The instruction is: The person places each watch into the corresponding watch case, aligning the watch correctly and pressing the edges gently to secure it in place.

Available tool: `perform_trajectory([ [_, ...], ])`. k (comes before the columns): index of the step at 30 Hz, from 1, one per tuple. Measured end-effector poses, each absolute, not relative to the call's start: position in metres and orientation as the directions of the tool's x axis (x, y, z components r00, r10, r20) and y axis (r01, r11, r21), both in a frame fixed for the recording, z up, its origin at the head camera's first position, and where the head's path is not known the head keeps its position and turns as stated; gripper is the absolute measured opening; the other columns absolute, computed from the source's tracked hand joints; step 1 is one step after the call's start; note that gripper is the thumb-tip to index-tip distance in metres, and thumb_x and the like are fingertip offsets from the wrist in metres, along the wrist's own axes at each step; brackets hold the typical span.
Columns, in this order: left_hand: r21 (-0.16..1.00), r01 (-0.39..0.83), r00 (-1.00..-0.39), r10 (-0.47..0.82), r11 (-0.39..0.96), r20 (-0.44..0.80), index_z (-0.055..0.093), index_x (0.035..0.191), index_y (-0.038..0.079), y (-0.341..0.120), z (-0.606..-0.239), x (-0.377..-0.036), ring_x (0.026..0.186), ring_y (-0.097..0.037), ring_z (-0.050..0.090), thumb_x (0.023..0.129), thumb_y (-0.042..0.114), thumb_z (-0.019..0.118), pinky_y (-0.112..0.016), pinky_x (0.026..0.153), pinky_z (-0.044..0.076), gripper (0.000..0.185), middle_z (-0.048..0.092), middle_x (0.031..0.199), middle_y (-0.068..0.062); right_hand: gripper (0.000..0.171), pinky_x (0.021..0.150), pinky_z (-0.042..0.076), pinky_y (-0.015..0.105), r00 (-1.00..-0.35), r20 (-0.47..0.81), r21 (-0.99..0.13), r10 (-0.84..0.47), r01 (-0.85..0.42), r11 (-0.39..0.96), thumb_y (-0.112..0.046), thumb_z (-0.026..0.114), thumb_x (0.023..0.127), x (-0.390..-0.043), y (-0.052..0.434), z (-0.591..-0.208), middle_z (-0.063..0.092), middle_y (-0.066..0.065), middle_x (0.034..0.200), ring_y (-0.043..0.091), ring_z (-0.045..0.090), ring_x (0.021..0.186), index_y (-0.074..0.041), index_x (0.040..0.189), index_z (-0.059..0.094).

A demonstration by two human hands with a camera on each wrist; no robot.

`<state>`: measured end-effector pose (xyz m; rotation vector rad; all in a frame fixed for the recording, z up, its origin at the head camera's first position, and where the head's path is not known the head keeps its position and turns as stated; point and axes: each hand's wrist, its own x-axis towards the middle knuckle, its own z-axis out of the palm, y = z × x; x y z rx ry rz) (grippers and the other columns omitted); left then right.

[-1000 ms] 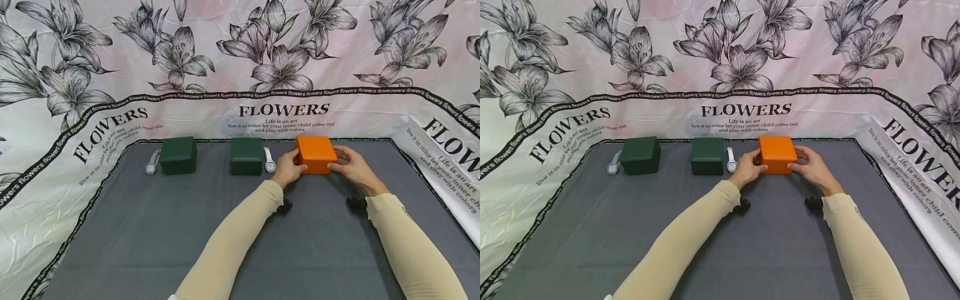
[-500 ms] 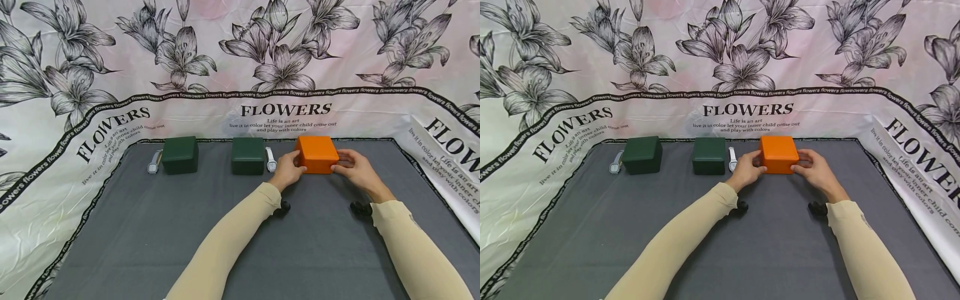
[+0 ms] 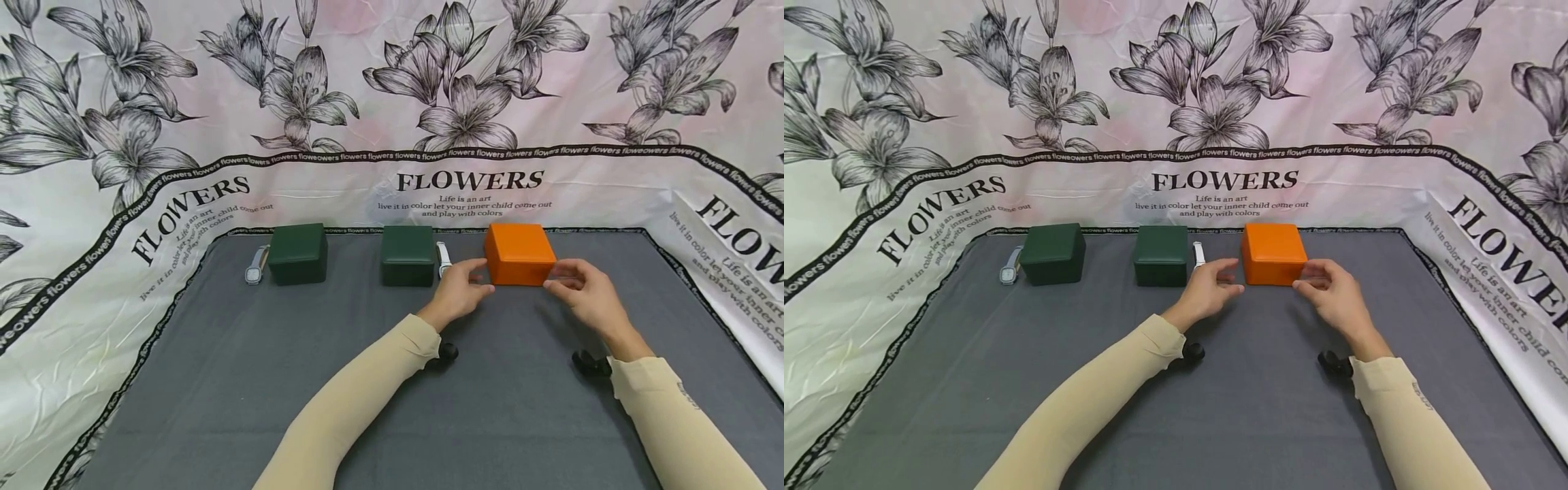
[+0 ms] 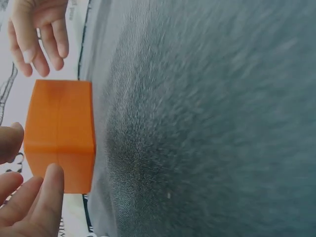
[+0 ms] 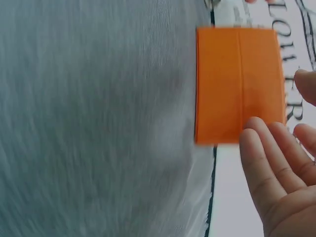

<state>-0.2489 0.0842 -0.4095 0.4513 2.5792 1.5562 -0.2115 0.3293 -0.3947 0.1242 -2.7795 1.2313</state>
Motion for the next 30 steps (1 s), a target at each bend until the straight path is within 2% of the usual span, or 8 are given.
perform_trajectory([
  [4, 0.875, 0.222, -0.948, 0.304, 0.43, 0.091, 0.054, 0.135, 0.011, 0.075, -0.407, -0.238, 0.109, -0.021, 0.061, 0.086, 0.012, 0.072, -0.022, 0.081, 0.052, 0.052, 0.058, 0.13, -0.008, 0.056, 0.069, 0.048, 0.013, -0.986, 0.152, -0.737, -0.066, -0.157, 0.657, -0.036, 0.064, 0.092, -0.205, 0.312, -0.395, 0.059, 0.018, 0.119, 0.001, 0.057, 0.091, -0.001, 0.133, 0.047],
  [13, 0.872, 0.272, -0.939, 0.309, 0.407, 0.149, 0.057, 0.132, 0.013, 0.052, -0.406, -0.223, 0.108, -0.024, 0.063, 0.087, 0.013, 0.072, -0.019, 0.08, 0.051, 0.048, 0.058, 0.129, -0.008, 0.046, 0.071, 0.049, 0.015, -0.967, 0.203, -0.739, -0.155, -0.255, 0.624, -0.028, 0.066, 0.091, -0.2, 0.27, -0.398, 0.063, 0.016, 0.112, 0.026, 0.064, 0.094, -0.001, 0.125, 0.053],
  [18, 0.87, 0.294, -0.936, 0.304, 0.396, 0.178, 0.057, 0.132, 0.011, 0.037, -0.405, -0.217, 0.105, -0.025, 0.064, 0.087, 0.011, 0.071, -0.019, 0.079, 0.052, 0.048, 0.057, 0.129, -0.008, 0.045, 0.074, 0.049, 0.017, -0.962, 0.192, -0.754, -0.195, -0.271, 0.598, -0.029, 0.067, 0.091, -0.204, 0.249, -0.4, 0.063, 0.015, 0.112, 0.027, 0.064, 0.096, -0.001, 0.123, 0.054],
  [25, 0.869, 0.326, -0.937, 0.251, 0.372, 0.244, 0.059, 0.128, 0.004, 0.01, -0.408, -0.218, 0.104, -0.03, 0.064, 0.086, 0.007, 0.071, -0.019, 0.08, 0.051, 0.044, 0.058, 0.123, -0.017, 0.043, 0.081, 0.053, 0.04, -0.953, 0.199, -0.768, -0.228, -0.296, 0.568, -0.026, 0.069, 0.09, -0.214, 0.223, -0.399, 0.063, 0.015, 0.113, 0.027, 0.063, 0.096, -0.002, 0.123, 0.056],
  [30, 0.873, 0.309, -0.948, 0.2, 0.378, 0.249, 0.06, 0.126, 0.003, -0.013, -0.408, -0.222, 0.105, -0.03, 0.063, 0.087, 0.009, 0.07, -0.021, 0.082, 0.051, 0.04, 0.059, 0.121, -0.018, 0.043, 0.083, 0.052, 0.045, -0.957, 0.167, -0.779, -0.236, -0.274, 0.564, -0.028, 0.07, 0.089, -0.225, 0.208, -0.398, 0.063, 0.013, 0.113, 0.026, 0.063, 0.097, -0.004, 0.122, 0.056],
])
